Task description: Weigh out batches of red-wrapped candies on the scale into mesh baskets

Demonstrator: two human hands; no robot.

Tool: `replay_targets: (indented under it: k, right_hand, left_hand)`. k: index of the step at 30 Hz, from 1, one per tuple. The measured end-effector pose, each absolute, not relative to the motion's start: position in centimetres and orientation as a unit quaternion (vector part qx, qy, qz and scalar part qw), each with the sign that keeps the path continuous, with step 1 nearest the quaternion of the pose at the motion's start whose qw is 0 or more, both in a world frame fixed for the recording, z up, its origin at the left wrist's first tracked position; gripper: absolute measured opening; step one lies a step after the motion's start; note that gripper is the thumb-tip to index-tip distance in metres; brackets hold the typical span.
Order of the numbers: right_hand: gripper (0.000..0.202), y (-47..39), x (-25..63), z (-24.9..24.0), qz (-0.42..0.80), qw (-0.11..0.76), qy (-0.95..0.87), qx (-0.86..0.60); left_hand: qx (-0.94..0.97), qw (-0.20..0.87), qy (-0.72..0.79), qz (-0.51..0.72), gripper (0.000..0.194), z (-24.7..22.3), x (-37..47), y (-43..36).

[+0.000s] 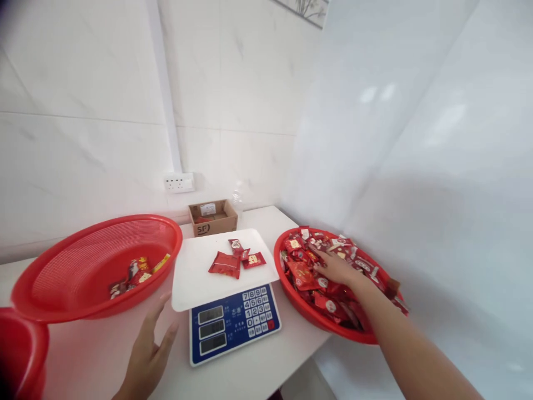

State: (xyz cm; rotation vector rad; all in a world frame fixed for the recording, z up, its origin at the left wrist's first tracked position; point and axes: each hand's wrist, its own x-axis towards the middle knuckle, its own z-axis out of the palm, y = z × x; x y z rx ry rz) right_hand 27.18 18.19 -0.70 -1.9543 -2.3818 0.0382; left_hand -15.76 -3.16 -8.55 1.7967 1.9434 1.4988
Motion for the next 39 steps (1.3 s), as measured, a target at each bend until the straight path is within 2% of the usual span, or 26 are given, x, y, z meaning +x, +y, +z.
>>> replay_targets:
  k: [3, 5, 13, 18, 28, 39]
  right_hand:
    - [0.062, 17.4, 25.6, -0.6, -0.001, -0.064, -0.728, -0.682]
    - [0.058, 17.1, 24.0, -0.8, -0.009, -0.083, -0.715, -0.694]
    - [0.045, 17.4, 22.6, -0.1, 0.025, -0.066, -0.725, -0.685]
    - [0.051, 19.1, 22.1, 0.2, 0.065, -0.055, -0.725, -0.683]
    - [0.031, 19.8, 22.5, -0.6, 0.031, 0.054, -0.696, -0.715]
    - [0.037, 19.2, 24.1, 1.2, -0.024, 0.236, -0.675, -0.699]
  left_hand:
    - [0.583, 0.058, 0.646, 0.489, 0.051, -8.8, -15.9, -3.1]
    - [0.576, 0.065, 0.653, 0.488, 0.052, -8.8, -15.9, -3.0]
    - [0.564, 0.08, 0.666, 0.482, 0.054, -9.1, -16.3, -2.8]
    - [0.567, 0.092, 0.665, 0.478, 0.054, -9.5, -16.6, -2.6]
    - [0.559, 0.096, 0.661, 0.491, 0.053, -9.0, -16.4, -2.7]
    - [0.558, 0.083, 0.67, 0.483, 0.052, -8.7, -16.2, -2.8]
